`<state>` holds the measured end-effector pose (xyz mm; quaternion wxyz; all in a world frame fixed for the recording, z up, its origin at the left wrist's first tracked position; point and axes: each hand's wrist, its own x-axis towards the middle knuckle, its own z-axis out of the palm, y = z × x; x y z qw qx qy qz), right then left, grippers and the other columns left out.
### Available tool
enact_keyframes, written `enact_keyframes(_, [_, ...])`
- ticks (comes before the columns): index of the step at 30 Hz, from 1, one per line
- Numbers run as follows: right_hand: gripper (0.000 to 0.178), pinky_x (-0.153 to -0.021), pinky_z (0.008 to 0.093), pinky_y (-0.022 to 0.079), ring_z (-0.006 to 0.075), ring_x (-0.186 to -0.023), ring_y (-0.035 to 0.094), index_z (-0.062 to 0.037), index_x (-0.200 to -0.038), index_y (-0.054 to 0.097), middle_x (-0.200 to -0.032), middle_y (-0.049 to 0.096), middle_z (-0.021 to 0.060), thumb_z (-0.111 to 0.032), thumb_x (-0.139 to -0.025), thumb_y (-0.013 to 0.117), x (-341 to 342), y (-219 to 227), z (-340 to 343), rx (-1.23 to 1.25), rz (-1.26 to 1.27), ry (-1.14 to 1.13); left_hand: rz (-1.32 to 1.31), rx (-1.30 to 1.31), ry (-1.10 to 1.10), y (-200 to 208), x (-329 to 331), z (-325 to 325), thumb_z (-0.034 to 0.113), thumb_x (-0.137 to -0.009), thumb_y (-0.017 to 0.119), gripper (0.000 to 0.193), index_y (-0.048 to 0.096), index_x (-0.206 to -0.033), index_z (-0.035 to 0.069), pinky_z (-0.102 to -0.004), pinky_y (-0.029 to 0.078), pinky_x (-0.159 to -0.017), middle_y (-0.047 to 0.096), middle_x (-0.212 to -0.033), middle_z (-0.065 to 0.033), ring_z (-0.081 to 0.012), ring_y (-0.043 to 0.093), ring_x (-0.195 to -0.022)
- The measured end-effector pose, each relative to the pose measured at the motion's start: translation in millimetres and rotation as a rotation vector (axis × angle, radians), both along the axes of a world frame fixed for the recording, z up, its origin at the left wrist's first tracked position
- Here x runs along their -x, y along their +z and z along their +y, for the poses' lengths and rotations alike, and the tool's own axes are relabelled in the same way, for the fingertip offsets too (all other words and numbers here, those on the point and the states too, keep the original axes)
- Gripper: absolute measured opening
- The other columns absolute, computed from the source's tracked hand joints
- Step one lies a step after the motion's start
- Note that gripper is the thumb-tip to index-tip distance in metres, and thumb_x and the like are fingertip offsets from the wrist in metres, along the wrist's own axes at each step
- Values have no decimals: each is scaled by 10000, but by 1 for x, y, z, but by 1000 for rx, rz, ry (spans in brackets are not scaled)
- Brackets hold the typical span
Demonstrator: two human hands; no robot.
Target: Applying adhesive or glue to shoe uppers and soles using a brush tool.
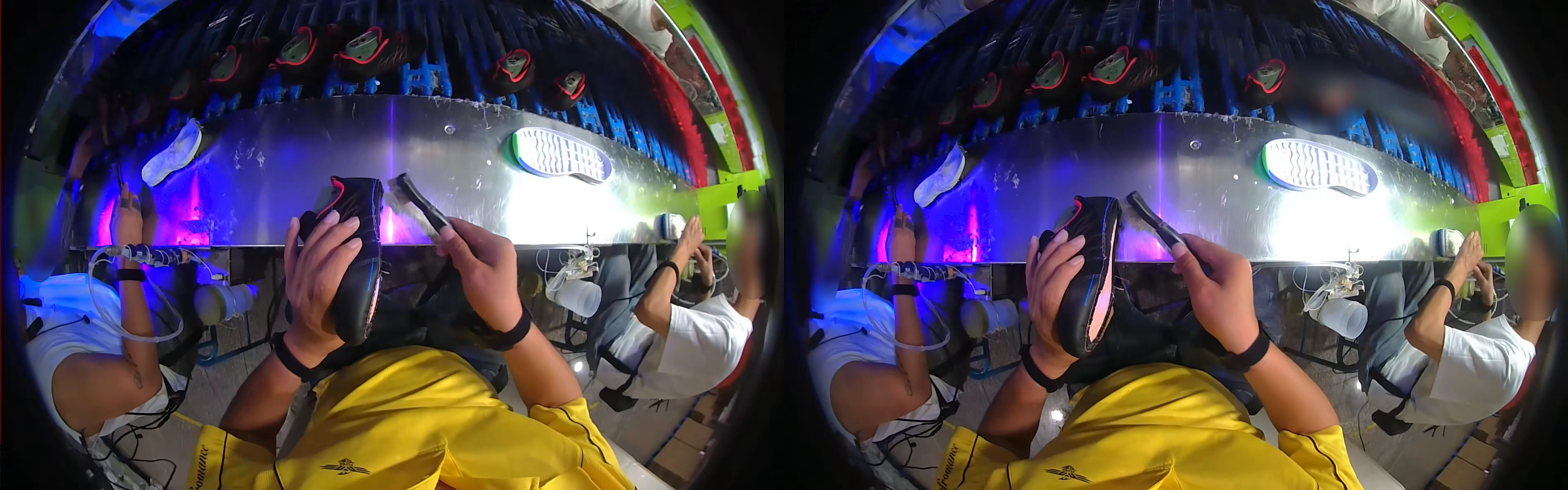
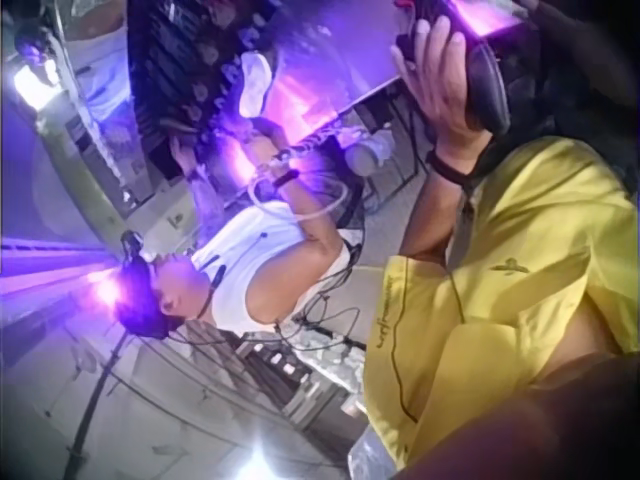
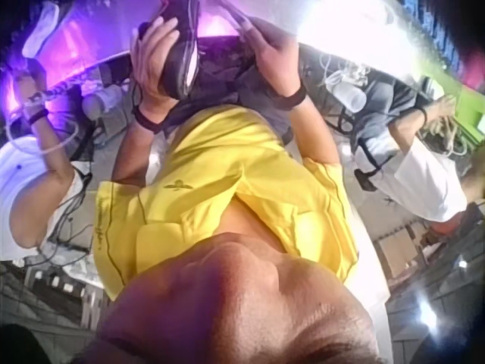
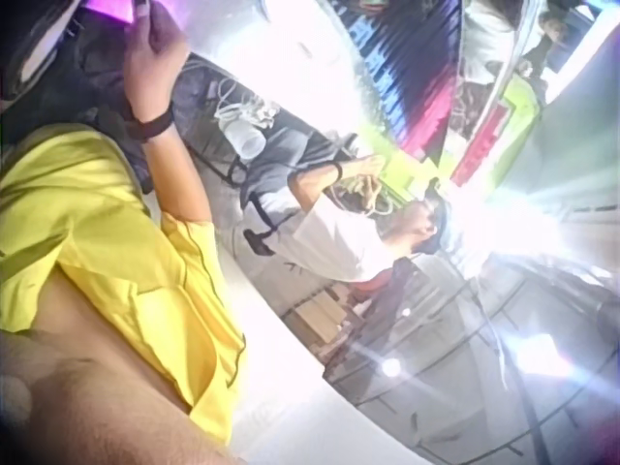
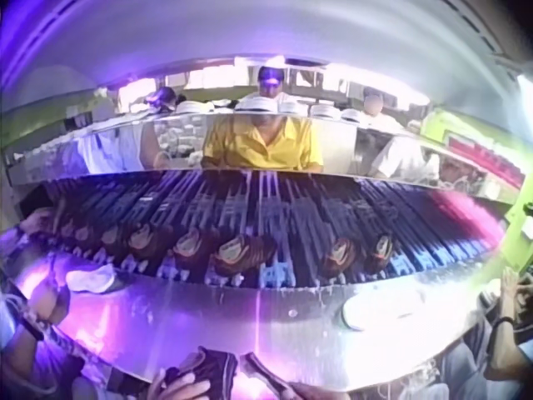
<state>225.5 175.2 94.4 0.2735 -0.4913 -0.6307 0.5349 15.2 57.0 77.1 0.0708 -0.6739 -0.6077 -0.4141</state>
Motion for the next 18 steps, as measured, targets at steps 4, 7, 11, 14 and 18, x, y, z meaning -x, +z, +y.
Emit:
enact_keyframes(4, [283,-669,258,467,68,-730,583,41,-1167,749,-748,692,33,-210,-1050,690,10,-15,-1,-6,22,15,-1,24,8,-11,-2,-2,223,-916,782,546,484,-1350,76,-677,335,-1203,656,-1347,-200,-422,622,-1302])
enact_keyframes(7, [267,-655,251,449,62,-714,553,34,-1161,757,-753,677,9,-199,-1055,682,8,-23,-8,136,78,15,-43,16,15,-14,-1,0,218,-906,793,574,473,-1363,82,-679,296,-1224,652,-1345,-191,-415,611,-1315])
enact_keyframes(11, [238,-648,238,435,52,-717,538,26,-1120,770,-786,674,-17,-179,-1060,664,-2,-29,-28,271,174,28,-48,17,20,-20,0,1,200,-904,796,565,476,-1356,89,-675,306,-1221,651,-1342,-185,-412,613,-1310])
enact_keyframes(14, [233,-637,256,451,57,-708,546,31,-1102,759,-757,674,9,-178,-1057,667,1,-31,-26,70,133,-14,-115,-11,14,-31,1,-3,280,-961,718,456,534,-1344,116,-692,238,-1239,658,-1382,-145,-368,596,-1358])
enact_keyframes(18, [257,-621,347,486,205,-622,630,31,-1095,741,-721,670,152,-212,-1034,680,18,-28,4,-160,-40,-31,-91,-22,12,-36,2,-6,291,-973,702,433,547,-1342,127,-709,236,-1234,657,-1389,-124,-360,600,-1354])
